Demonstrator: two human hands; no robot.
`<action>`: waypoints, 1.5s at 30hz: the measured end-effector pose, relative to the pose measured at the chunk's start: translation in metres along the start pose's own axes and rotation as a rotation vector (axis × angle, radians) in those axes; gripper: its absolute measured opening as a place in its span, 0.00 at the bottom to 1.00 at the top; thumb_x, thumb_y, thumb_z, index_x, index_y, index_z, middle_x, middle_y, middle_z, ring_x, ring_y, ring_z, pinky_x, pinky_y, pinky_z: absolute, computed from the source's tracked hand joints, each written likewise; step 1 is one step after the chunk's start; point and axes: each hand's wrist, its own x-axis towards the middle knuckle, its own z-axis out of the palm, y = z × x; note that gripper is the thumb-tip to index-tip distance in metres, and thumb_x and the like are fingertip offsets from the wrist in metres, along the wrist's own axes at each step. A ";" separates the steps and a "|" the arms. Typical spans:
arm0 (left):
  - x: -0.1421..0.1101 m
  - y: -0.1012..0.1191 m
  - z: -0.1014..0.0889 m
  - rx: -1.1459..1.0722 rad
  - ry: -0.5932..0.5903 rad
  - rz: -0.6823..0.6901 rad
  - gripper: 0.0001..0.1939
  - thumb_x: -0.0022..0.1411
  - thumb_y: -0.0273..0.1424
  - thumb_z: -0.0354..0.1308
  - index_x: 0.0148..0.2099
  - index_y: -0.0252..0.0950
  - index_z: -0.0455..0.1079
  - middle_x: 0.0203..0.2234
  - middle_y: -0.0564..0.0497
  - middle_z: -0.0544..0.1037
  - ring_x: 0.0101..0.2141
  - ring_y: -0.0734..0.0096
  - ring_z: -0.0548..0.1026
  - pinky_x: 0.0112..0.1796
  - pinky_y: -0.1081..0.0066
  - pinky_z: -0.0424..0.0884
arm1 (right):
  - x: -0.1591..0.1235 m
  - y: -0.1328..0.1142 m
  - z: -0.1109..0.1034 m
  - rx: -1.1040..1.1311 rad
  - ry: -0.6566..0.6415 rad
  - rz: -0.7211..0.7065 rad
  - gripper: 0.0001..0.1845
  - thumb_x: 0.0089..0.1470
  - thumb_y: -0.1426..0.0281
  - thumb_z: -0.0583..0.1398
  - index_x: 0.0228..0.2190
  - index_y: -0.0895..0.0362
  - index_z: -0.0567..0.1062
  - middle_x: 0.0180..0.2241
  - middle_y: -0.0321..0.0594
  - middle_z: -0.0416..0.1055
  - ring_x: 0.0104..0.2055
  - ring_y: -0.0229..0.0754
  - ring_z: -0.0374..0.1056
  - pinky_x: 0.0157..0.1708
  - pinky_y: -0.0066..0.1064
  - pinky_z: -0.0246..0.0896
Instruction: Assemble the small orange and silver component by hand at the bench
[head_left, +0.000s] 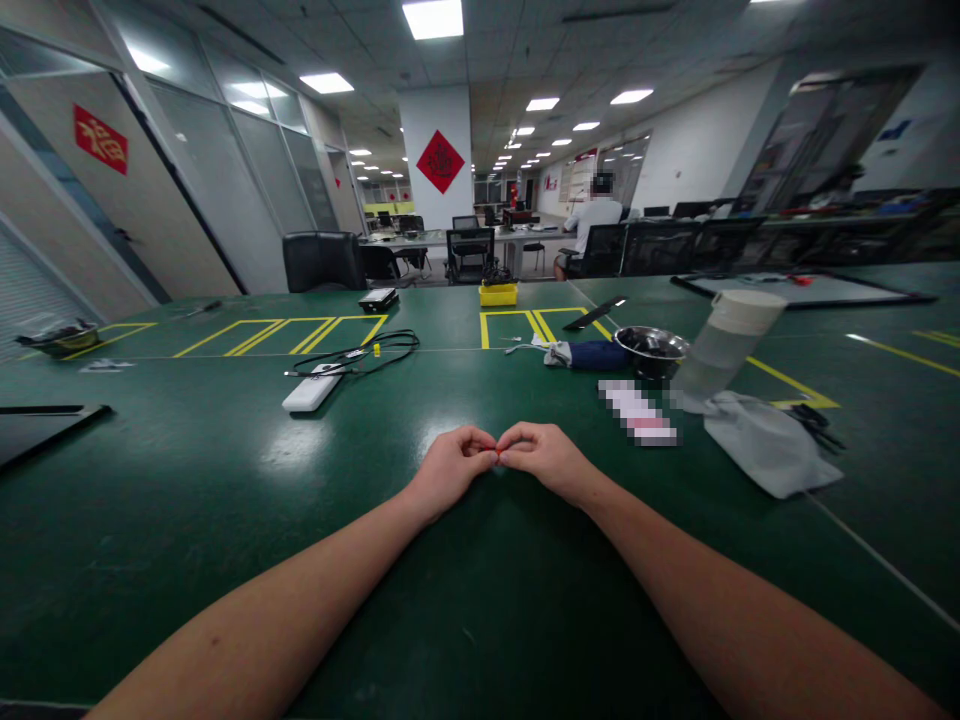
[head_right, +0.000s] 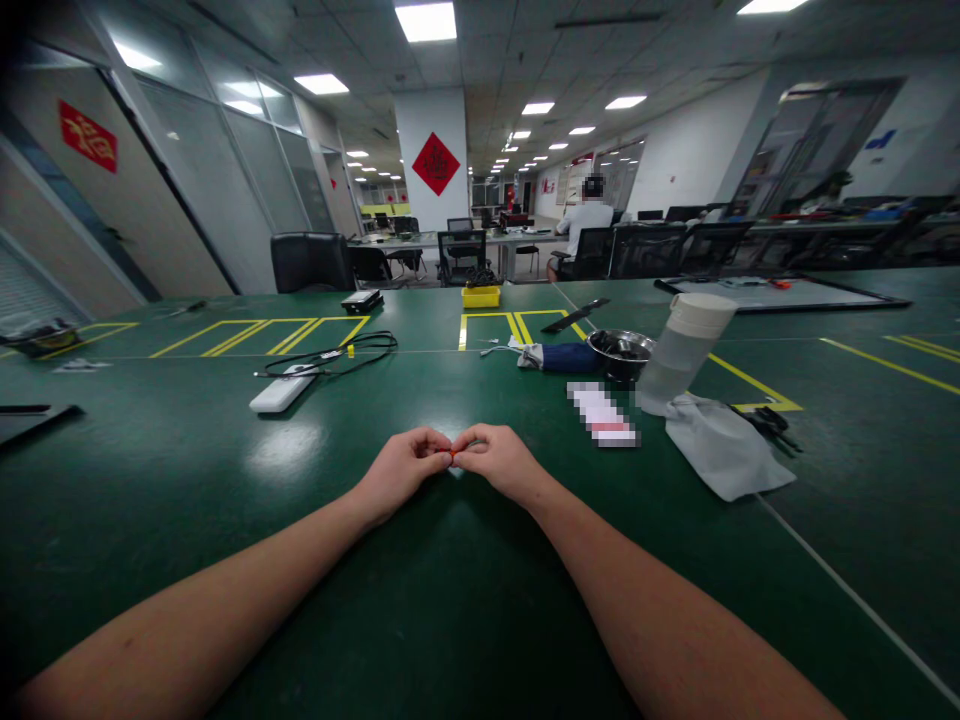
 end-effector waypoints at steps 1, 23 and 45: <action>0.000 0.000 0.000 -0.018 -0.009 -0.002 0.09 0.53 0.31 0.62 0.38 0.33 0.71 0.29 0.49 0.78 0.30 0.72 0.75 0.32 0.74 0.68 | 0.000 0.000 0.000 0.003 -0.002 0.000 0.14 0.43 0.67 0.67 0.33 0.60 0.75 0.28 0.40 0.77 0.33 0.42 0.74 0.36 0.31 0.66; 0.000 -0.002 -0.011 -0.355 -0.229 -0.193 0.14 0.51 0.28 0.66 0.39 0.30 0.69 0.28 0.49 0.76 0.26 0.80 0.72 0.30 0.78 0.67 | -0.002 0.001 -0.002 0.030 -0.133 -0.019 0.13 0.45 0.67 0.66 0.31 0.61 0.72 0.25 0.37 0.72 0.26 0.38 0.70 0.29 0.29 0.64; -0.005 0.013 -0.012 -0.132 -0.449 -0.130 0.18 0.47 0.23 0.63 0.42 0.33 0.64 0.32 0.50 0.76 0.27 0.77 0.71 0.26 0.76 0.65 | -0.006 -0.019 -0.004 -0.442 -0.474 -0.157 0.18 0.49 0.71 0.63 0.45 0.54 0.76 0.27 0.33 0.64 0.27 0.33 0.58 0.25 0.24 0.50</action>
